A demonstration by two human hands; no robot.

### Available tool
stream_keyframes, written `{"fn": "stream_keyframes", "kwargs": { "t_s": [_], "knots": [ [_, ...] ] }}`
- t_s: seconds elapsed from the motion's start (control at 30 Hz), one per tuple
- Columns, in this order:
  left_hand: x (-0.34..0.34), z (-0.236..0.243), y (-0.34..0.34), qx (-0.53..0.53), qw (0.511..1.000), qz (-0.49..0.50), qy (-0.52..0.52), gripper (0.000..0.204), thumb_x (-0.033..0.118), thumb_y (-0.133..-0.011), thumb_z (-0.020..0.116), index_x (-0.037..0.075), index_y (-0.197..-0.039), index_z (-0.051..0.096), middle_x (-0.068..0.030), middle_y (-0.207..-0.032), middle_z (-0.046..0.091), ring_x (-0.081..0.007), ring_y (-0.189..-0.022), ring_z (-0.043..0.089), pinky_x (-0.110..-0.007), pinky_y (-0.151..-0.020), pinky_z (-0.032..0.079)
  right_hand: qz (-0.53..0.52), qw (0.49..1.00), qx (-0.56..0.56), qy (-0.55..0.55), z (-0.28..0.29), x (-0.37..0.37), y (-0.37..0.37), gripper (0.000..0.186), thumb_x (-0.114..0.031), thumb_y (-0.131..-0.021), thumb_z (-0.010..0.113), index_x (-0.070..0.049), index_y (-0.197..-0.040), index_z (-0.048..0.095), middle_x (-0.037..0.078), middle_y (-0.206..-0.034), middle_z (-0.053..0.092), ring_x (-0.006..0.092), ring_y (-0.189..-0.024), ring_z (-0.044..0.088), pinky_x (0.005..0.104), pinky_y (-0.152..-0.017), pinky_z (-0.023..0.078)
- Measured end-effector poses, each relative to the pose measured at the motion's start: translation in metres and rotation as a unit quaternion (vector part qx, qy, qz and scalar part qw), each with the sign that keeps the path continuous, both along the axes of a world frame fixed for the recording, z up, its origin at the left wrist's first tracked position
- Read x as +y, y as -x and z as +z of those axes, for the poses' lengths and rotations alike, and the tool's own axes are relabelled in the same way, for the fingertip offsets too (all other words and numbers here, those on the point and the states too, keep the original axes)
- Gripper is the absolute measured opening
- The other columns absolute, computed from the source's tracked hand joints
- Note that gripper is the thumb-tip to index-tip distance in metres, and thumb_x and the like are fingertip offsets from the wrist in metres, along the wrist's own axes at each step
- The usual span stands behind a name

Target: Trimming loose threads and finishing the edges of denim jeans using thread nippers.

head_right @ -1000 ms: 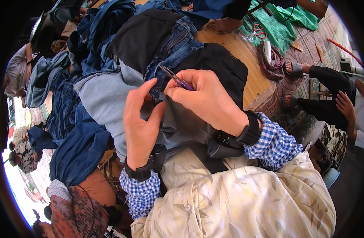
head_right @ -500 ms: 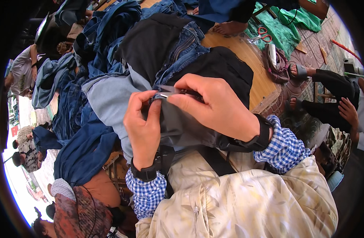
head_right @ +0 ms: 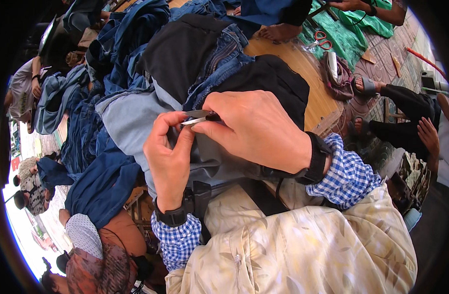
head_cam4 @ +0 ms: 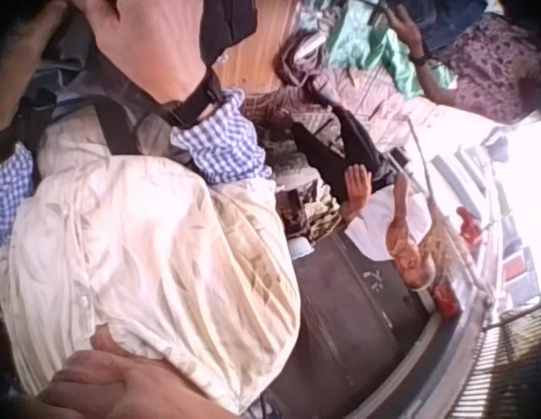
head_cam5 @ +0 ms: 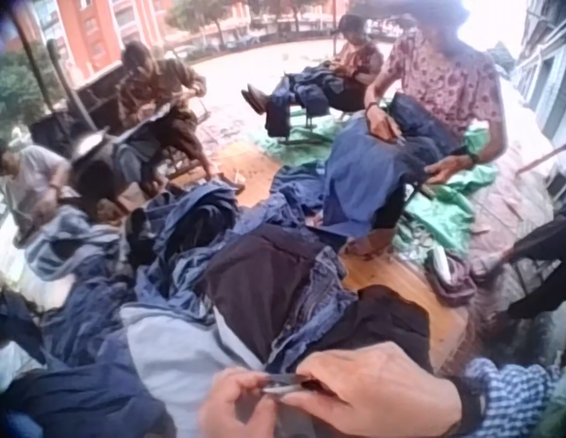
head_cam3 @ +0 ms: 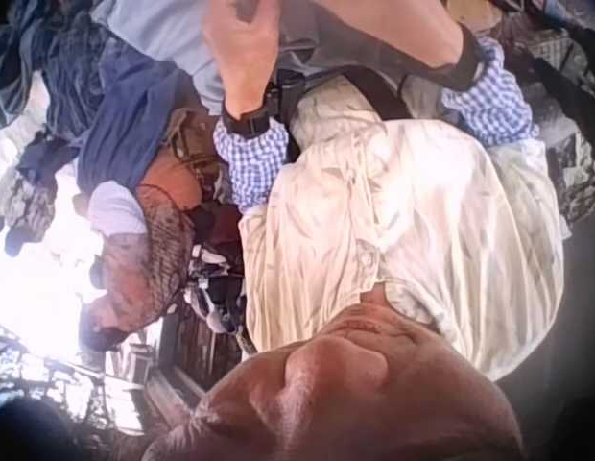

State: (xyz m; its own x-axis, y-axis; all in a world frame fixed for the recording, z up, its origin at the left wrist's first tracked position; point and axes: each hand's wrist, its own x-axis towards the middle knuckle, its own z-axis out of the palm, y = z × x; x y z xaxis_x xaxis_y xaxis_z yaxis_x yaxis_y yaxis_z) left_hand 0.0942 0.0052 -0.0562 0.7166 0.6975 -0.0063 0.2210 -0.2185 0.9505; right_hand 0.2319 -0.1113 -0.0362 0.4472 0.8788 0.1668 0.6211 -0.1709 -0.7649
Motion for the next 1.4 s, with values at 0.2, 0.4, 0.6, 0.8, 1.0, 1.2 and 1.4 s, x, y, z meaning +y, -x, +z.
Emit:
{"fn": "stream_keyframes", "kwargs": {
  "t_s": [0.2,0.4,0.6,0.8,1.0,1.2,1.4],
  "knots": [
    [0.002,0.003,-0.002,0.014,1.000,-0.007,-0.007,0.013,-0.003,-0.081,0.065,-0.002,-0.094,0.063,-0.0084,-0.087,0.058,-0.0192,-0.079,0.052,-0.030,-0.075,0.044,0.003,1.000,-0.021,-0.007,-0.001,0.002,-0.001,0.021,-0.021,-0.084,0.070,-0.003,-0.079,0.061,0.013,-0.069,0.062,0.0327,-0.064,0.062,0.0396,-0.055,0.047],
    [0.003,0.004,-0.001,0.026,1.000,-0.006,0.002,0.013,-0.002,-0.082,0.066,-0.001,-0.094,0.063,-0.0078,-0.085,0.058,-0.0189,-0.079,0.052,-0.030,-0.075,0.043,0.002,0.999,-0.042,-0.017,-0.004,0.003,-0.002,0.018,-0.019,-0.084,0.070,-0.003,-0.078,0.062,0.012,-0.068,0.062,0.0312,-0.064,0.063,0.0378,-0.054,0.047],
    [0.002,0.006,-0.001,0.038,0.999,-0.001,0.005,0.013,-0.002,-0.081,0.067,-0.001,-0.093,0.063,-0.0076,-0.085,0.057,-0.0188,-0.078,0.051,-0.030,-0.075,0.043,-0.110,0.983,0.135,-0.059,-0.007,0.004,-0.001,0.020,-0.020,-0.091,0.068,0.000,-0.088,0.064,0.005,-0.064,0.059,0.0170,-0.054,0.056,0.0301,-0.050,0.041],
    [-0.002,-0.007,0.003,-0.019,1.000,0.007,0.019,0.021,-0.001,-0.082,0.068,-0.001,-0.102,0.060,-0.0063,-0.090,0.058,-0.0162,-0.084,0.054,-0.029,-0.078,0.045,-0.230,0.833,0.490,-0.118,-0.010,-0.017,-0.011,0.029,-0.033,-0.102,0.055,-0.011,-0.084,0.048,-0.007,-0.065,0.037,0.0005,-0.052,0.032,0.0188,-0.047,0.026],
    [-0.001,0.006,-0.017,-0.008,0.998,0.044,0.034,0.021,-0.001,-0.084,0.068,-0.001,-0.103,0.062,-0.0060,-0.088,0.057,-0.0133,-0.076,0.054,-0.027,-0.070,0.044,-0.289,0.809,0.503,-0.094,-0.021,-0.037,-0.032,0.024,-0.030,-0.098,0.062,-0.009,-0.087,0.056,-0.007,-0.063,0.043,0.0018,-0.048,0.035,0.0205,-0.044,0.025],
    [0.004,-0.005,-0.020,0.007,0.994,0.028,-0.101,0.006,-0.004,-0.085,0.062,-0.002,-0.091,0.061,-0.0081,-0.079,0.055,-0.0161,-0.066,0.051,-0.028,-0.065,0.043,-0.285,0.955,0.063,-0.052,-0.045,-0.045,-0.063,0.024,-0.018,-0.088,0.071,0.001,-0.102,0.067,0.011,-0.087,0.064,0.0191,-0.081,0.062,0.0285,-0.070,0.047],
    [0.005,0.005,0.005,-0.049,0.984,0.080,0.150,0.007,0.001,-0.095,0.058,0.001,-0.102,0.058,0.0021,-0.088,0.054,-0.0042,-0.078,0.047,-0.019,-0.073,0.038,-0.193,0.955,0.220,0.052,-0.054,-0.068,-0.062,0.020,-0.014,-0.084,0.072,0.000,-0.096,0.066,0.014,-0.087,0.067,0.0211,-0.077,0.063,0.0309,-0.071,0.048]
  ]
}}
